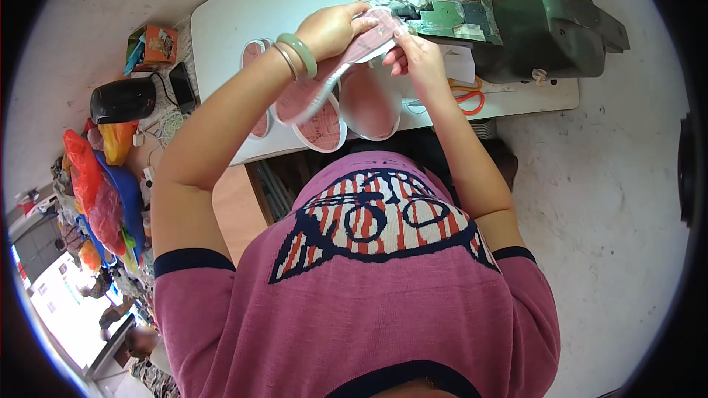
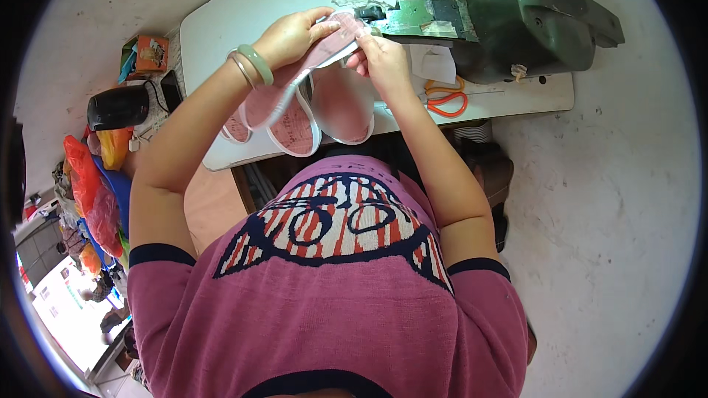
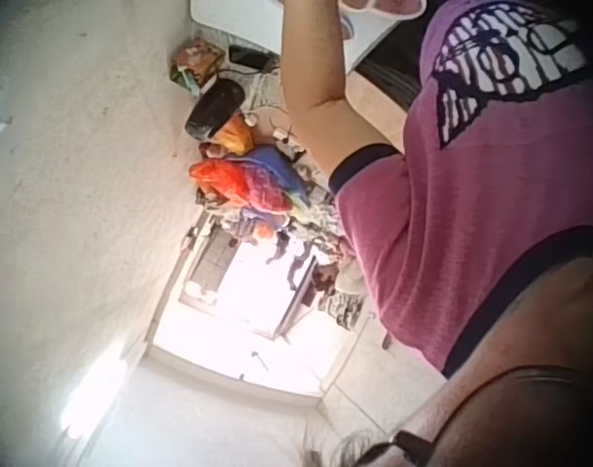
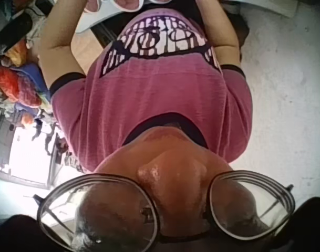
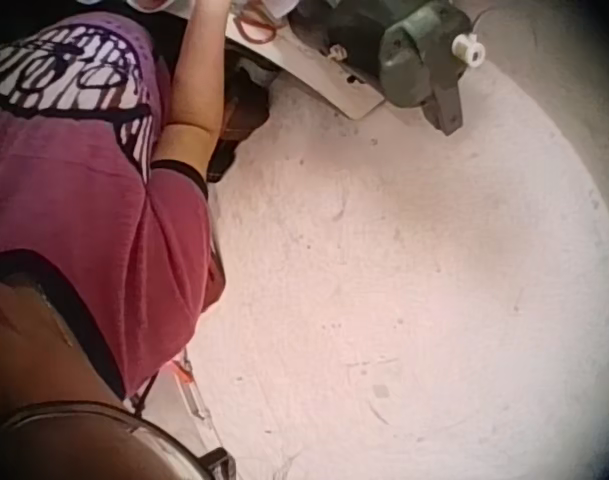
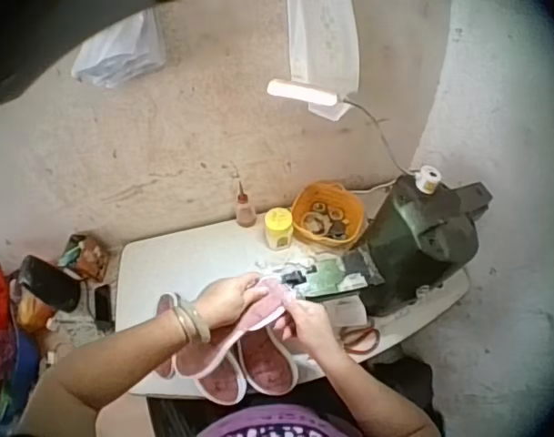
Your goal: The person takes a bundle of shoe insoles to a workbench, unties them, attaches lining strips to each insole by hand, and places a fallen insole back onto the table.
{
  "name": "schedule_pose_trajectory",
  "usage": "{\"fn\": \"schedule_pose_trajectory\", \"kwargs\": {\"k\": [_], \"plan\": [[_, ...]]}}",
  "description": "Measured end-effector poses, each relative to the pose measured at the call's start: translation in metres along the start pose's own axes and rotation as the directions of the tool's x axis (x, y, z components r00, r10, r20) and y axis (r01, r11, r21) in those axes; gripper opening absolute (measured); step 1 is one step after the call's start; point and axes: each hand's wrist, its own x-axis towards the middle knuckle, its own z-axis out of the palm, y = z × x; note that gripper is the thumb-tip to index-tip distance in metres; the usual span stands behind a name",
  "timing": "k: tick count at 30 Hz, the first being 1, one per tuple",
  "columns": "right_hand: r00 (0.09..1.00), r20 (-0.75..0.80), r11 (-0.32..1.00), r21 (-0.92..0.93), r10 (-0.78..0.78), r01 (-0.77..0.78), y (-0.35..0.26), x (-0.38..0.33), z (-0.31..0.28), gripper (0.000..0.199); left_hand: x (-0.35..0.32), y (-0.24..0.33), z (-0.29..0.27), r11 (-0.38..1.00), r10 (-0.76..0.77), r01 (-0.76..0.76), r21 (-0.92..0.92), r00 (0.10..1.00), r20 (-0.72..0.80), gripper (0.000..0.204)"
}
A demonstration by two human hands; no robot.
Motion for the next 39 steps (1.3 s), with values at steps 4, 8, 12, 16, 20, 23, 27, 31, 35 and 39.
{"fn": "schedule_pose_trajectory", "kwargs": {"k": [4, 8, 12, 16, 20, 23, 27, 31, 35, 39], "plan": [[0.997, 0.074, 1.000, -0.015, -0.024, 0.026, 0.010, -0.030, 0.000, 0.033, -0.010, 0.014, 0.011, 0.993, -0.096, 0.090, -0.072, 0.992, -0.080, 0.051], [0.984, 0.180, 1.000, 0.013, -0.009, 0.007, 0.019, -0.080, 0.003, 0.027, -0.009, 0.019, 0.017, 0.980, -0.192, 0.182, -0.085, 0.973, -0.129, 0.058], [0.990, 0.140, 0.968, 0.243, 0.034, -0.067, 0.012, -0.091, -0.010, 0.031, 0.001, 0.020, 0.016, 0.967, -0.240, 0.219, -0.129, 0.955, -0.175, 0.059], [0.991, 0.136, 0.963, 0.267, 0.005, -0.041, 0.009, -0.066, -0.026, 0.033, 0.018, 0.015, 0.011, 0.963, -0.257, 0.231, -0.138, 0.943, -0.214, 0.056], [0.992, 0.125, 0.962, 0.273, -0.031, -0.004, 0.010, -0.046, -0.026, 0.030, 0.036, -0.002, 0.013, 0.953, -0.269, 0.218, -0.209, 0.927, -0.260, 0.055], [0.992, 0.117, 0.956, 0.295, -0.044, 0.008, 0.010, -0.035, -0.020, 0.029, 0.049, -0.021, 0.019, 0.926, -0.314, 0.233, -0.298, 0.913, -0.261, 0.055], [0.996, 0.060, 0.957, 0.286, -0.068, 0.048, 0.015, -0.023, -0.007, 0.028, 0.056, -0.052, 0.020, 0.918, -0.300, 0.171, -0.359, 0.890, -0.344, 0.065], [0.978, 0.204, 0.980, -0.184, -0.035, 0.074, 0.043, -0.030, 0.006, 0.040, 0.019, -0.097, -0.043, 0.839, -0.393, 0.390, -0.379, 0.917, 0.073, 0.063], [0.744, 0.492, 0.225, -0.744, -0.453, 0.629, 0.074, -0.056, 0.023, 0.062, -0.062, -0.184, -0.030, 0.949, -0.306, 0.311, -0.059, 0.857, -0.415, 0.063], [0.786, 0.471, 0.214, -0.786, -0.401, 0.580, 0.093, -0.058, 0.017, 0.078, -0.094, -0.109, 0.014, 0.842, -0.506, 0.289, -0.455, 0.715, -0.482, 0.056]]}}
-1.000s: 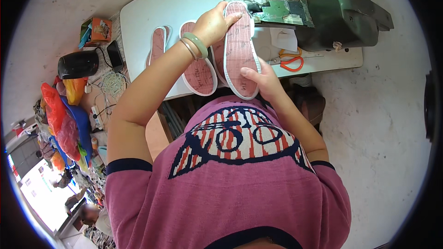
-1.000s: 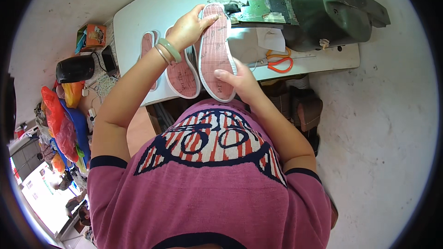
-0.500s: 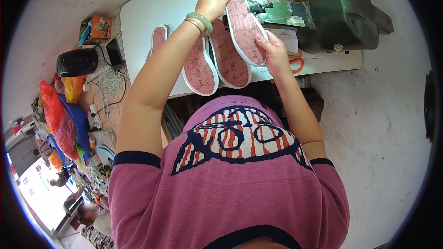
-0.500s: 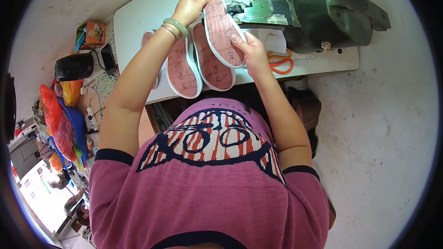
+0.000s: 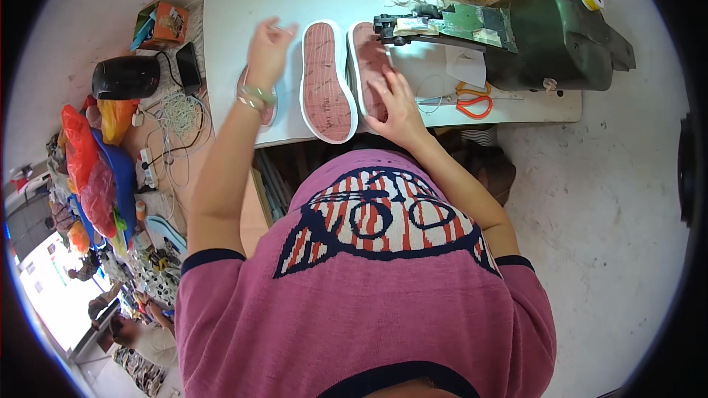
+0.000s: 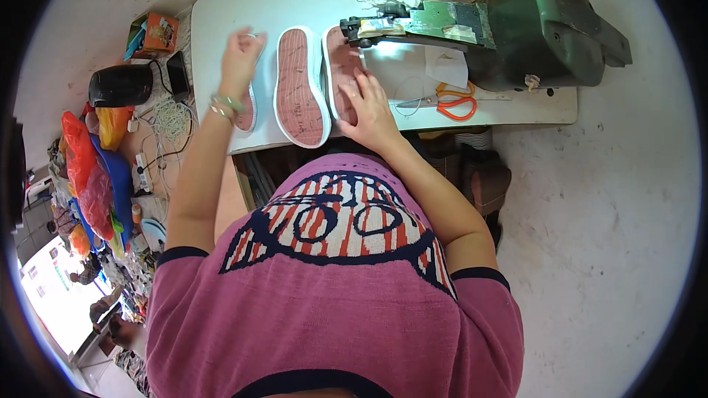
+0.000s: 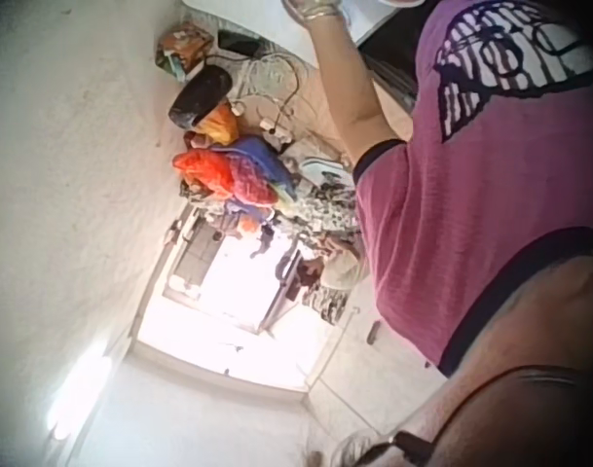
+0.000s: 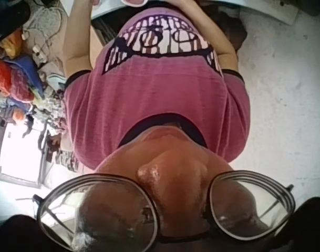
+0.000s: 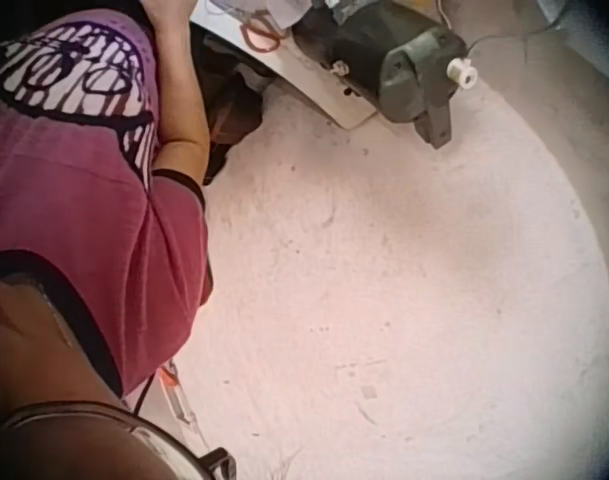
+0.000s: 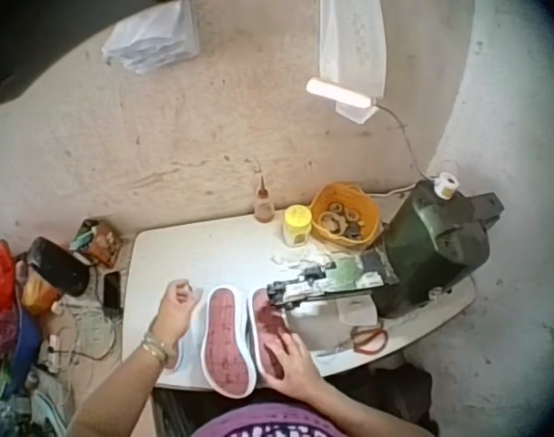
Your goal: The person takes a bundle of shoe insoles to a workbench, unties them, attaches lining strips to each insole by hand, and places a fallen insole back onto the table.
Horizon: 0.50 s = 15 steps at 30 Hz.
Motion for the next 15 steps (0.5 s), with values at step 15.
{"fn": "schedule_pose_trajectory", "kwargs": {"k": [15], "plan": [[0.921, 0.183, 0.622, 0.690, 0.345, -0.370, -0.033, 0.045, -0.054, 0.044, -0.092, 0.072, 0.046, 0.498, -0.020, 0.560, -0.662, 0.771, 0.637, 0.034]]}}
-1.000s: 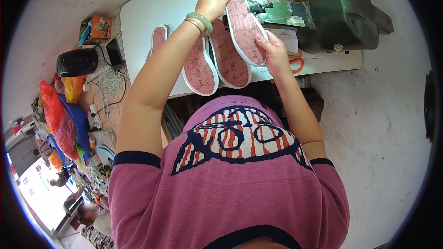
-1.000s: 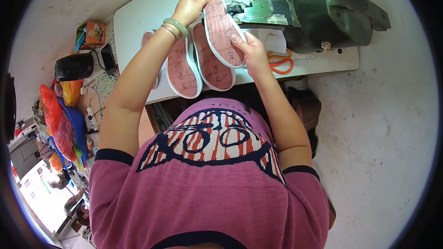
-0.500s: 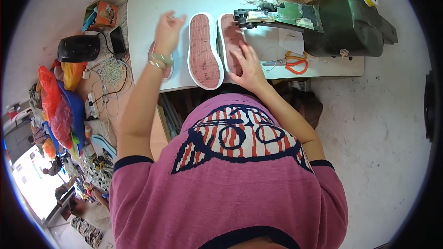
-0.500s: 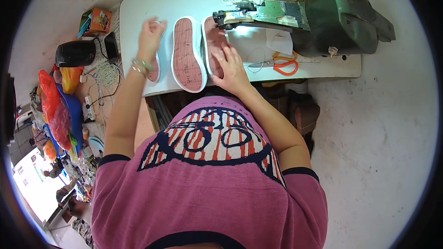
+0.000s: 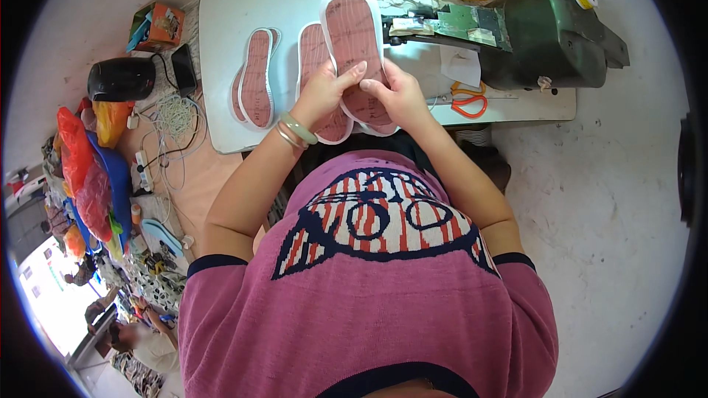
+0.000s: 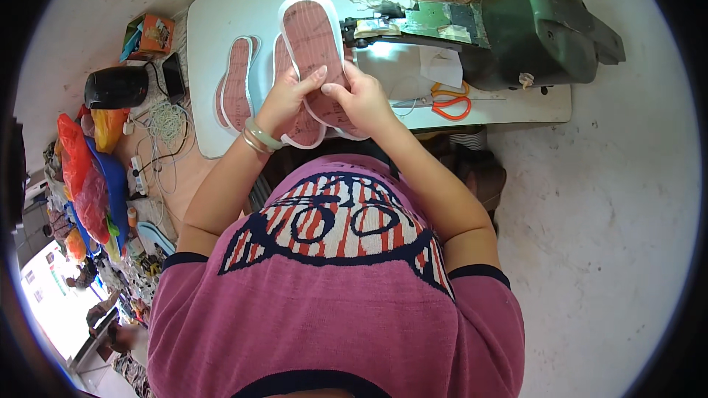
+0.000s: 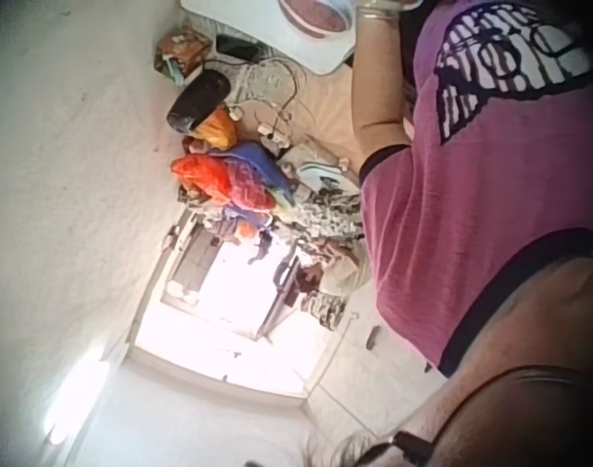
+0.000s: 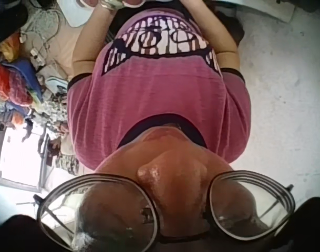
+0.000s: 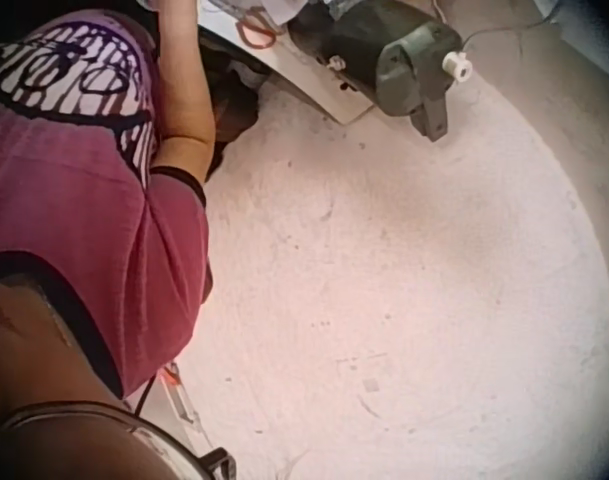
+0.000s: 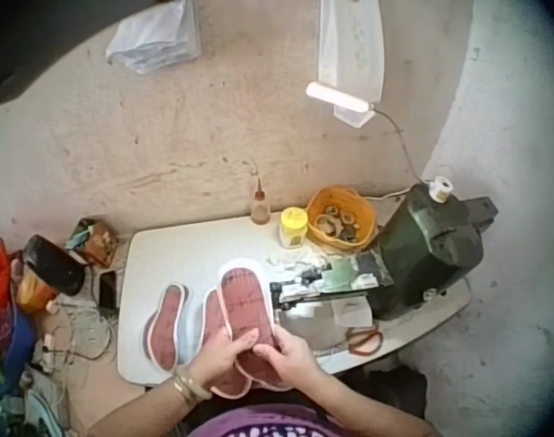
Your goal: The person takes a bundle of shoe insoles to a workbench, unties them, attaches lining strips to each insole by hand, and places a fallen insole back onto the table.
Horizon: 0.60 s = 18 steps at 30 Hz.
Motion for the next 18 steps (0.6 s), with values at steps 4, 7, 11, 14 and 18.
{"fn": "schedule_pose_trajectory", "kwargs": {"k": [4, 7, 11, 14, 18], "plan": [[0.932, -0.137, 0.685, -0.714, -0.337, 0.142, -0.016, 0.001, -0.008, 0.043, 0.029, 0.009, 0.012, 0.997, 0.065, -0.066, -0.038, 0.997, -0.040, 0.031], [0.891, -0.139, 0.664, -0.717, -0.432, 0.210, -0.014, 0.020, -0.029, 0.042, 0.059, 0.012, 0.014, 0.940, 0.273, -0.247, 0.235, 0.958, -0.084, 0.028], [0.803, -0.221, 0.699, -0.648, -0.553, 0.303, 0.007, 0.034, -0.059, 0.038, 0.110, 0.005, 0.014, 0.603, 0.598, -0.440, 0.665, 0.802, -0.011, 0.030], [0.838, -0.363, 0.906, -0.274, -0.408, 0.323, 0.031, 0.024, -0.058, 0.033, 0.129, 0.003, 0.019, 0.743, 0.529, -0.428, 0.514, 0.847, -0.060, 0.036], [0.986, -0.136, 0.791, 0.611, 0.100, 0.004, 0.034, -0.001, -0.037, 0.030, 0.131, 0.022, 0.026, 0.971, 0.188, -0.162, 0.175, 0.971, -0.145, 0.044]]}}
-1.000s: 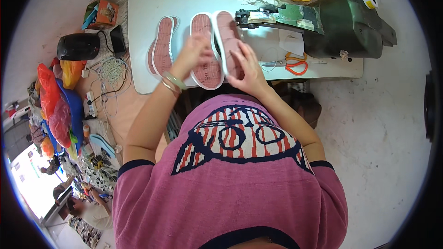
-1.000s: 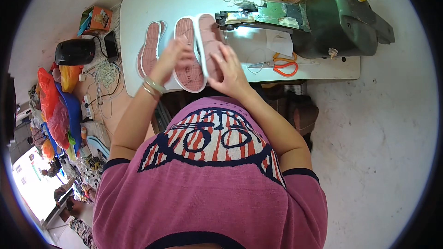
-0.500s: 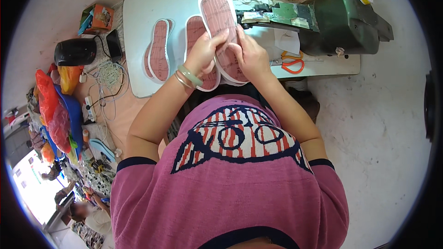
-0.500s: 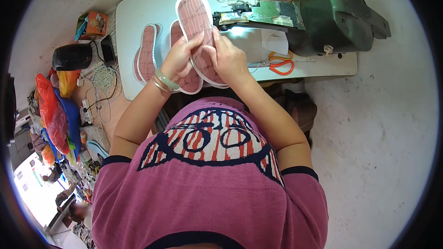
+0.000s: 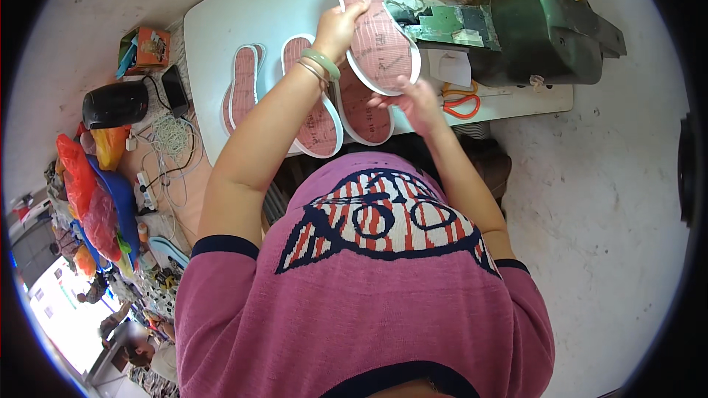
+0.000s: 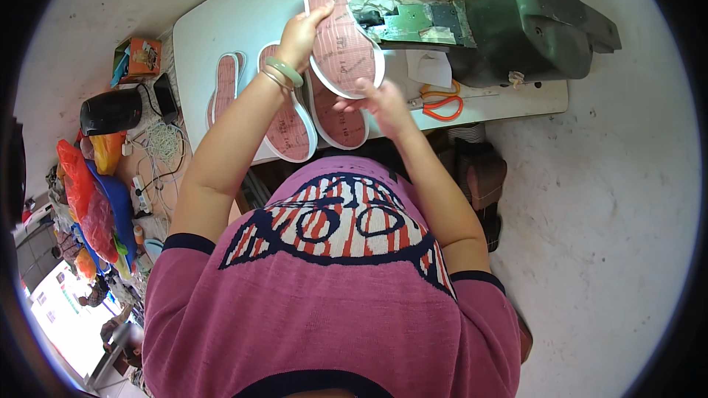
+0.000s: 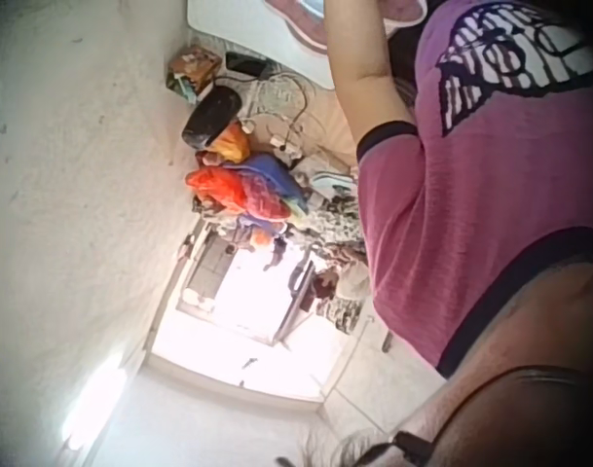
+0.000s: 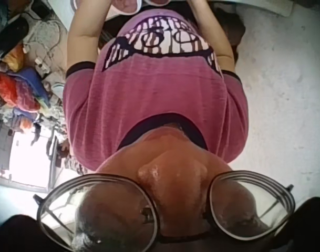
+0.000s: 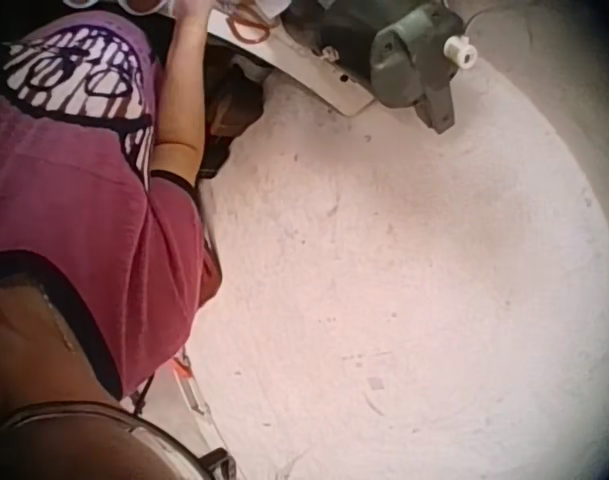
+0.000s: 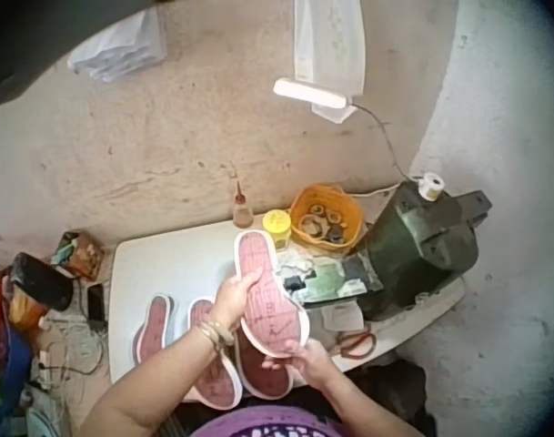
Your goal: The person takes a bundle of shoe insoles to a workbench, unties them, attaches lining strips to each insole by hand, and places a fallen insole back onto the table.
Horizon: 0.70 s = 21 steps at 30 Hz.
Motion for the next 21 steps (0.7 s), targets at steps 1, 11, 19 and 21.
{"fn": "schedule_pose_trajectory", "kwargs": {"k": [1, 11, 19, 21], "plan": [[0.975, 0.132, 0.974, 0.110, 0.181, -0.196, 0.001, -0.002, 0.009, 0.033, 0.006, 0.001, -0.003, 0.999, 0.006, -0.005, 0.032, 1.000, -0.013, 0.045], [0.987, 0.034, 0.988, -0.003, 0.155, -0.155, -0.019, 0.039, 0.031, 0.038, 0.046, 0.064, -0.023, 0.460, -0.024, -0.601, 0.654, 0.728, 0.686, 0.041], [0.979, -0.125, 0.968, -0.176, 0.159, -0.180, -0.037, 0.045, 0.028, 0.036, 0.019, 0.073, -0.026, 0.604, -0.284, -0.191, 0.774, 0.856, 0.432, 0.032], [0.981, -0.147, 0.961, -0.230, 0.124, -0.156, -0.037, 0.047, 0.024, 0.035, 0.008, 0.068, -0.026, 0.627, -0.258, -0.175, 0.759, 0.873, 0.413, 0.032]]}}
